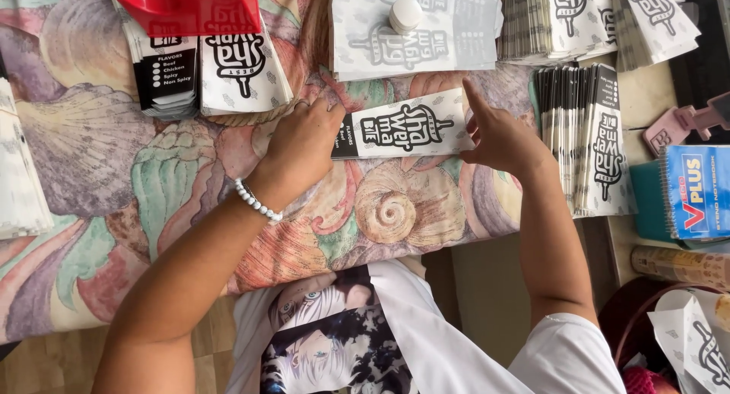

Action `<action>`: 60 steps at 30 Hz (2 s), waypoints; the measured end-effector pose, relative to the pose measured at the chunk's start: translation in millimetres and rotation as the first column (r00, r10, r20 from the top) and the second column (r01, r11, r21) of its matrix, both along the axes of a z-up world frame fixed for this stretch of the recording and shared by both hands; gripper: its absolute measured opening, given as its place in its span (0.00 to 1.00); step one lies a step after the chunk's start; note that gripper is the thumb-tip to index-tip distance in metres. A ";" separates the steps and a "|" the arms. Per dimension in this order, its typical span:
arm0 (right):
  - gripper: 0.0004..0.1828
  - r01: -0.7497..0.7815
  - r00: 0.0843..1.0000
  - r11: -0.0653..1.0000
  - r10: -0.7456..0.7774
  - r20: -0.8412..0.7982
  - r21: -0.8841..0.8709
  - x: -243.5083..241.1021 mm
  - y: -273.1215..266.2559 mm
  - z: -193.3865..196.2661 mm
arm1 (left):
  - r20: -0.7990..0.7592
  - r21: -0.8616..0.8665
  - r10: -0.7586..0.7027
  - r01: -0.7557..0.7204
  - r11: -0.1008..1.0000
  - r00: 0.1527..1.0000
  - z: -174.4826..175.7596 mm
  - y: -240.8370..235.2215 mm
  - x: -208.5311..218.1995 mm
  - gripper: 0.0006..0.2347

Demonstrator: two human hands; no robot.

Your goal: The person organizes stacks of small, black-and-white branded packets on a table. They separate the packets into smaller groups, align them, and place them into neat piles. The person also handles a red tape dispenser and a roll of tape during the process.

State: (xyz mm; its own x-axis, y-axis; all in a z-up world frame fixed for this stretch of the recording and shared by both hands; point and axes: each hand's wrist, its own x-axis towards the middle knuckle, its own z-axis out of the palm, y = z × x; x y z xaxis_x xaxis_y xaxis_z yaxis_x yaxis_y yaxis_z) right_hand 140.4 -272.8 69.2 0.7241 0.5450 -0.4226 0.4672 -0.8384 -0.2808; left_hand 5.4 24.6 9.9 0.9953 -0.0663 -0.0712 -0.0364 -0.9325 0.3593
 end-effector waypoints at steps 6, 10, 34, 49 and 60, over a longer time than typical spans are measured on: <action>0.64 0.011 1.000 1.000 -0.011 -0.004 0.015 0.2 3.6 3.3 | 0.000 0.042 -0.049 0.049 0.998 0.999 -23.0 3.7 8.9 0.20; 0.63 0.011 1.000 1.000 -0.011 -0.009 0.026 3.4 -1.0 1.0 | 0.024 0.054 -0.065 0.064 0.996 0.998 -23.5 1.1 4.5 0.14; 0.50 -0.381 0.922 0.904 0.355 0.155 0.197 -15.2 64.8 19.4 | 0.170 0.059 -0.066 0.056 0.997 0.983 -23.1 1.6 -2.9 0.05; 0.39 -0.465 0.881 0.813 0.388 0.269 0.350 -25.5 82.8 -16.1 | 0.229 0.117 -0.067 0.041 0.992 0.971 -26.1 -0.5 -4.5 0.04; 0.38 -0.549 0.824 0.802 0.472 0.313 0.235 -24.9 90.5 -47.7 | 0.118 0.052 -0.043 0.037 0.998 0.992 0.6 2.9 -12.0 0.07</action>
State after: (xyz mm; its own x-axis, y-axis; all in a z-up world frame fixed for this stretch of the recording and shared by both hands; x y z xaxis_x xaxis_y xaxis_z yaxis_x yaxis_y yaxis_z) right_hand 115.6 -182.4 21.5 0.3570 0.9335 -0.0344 0.8845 -0.3497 -0.3089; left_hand -6.6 27.5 10.5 0.9934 -0.1058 0.0436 -0.1141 -0.9459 0.3039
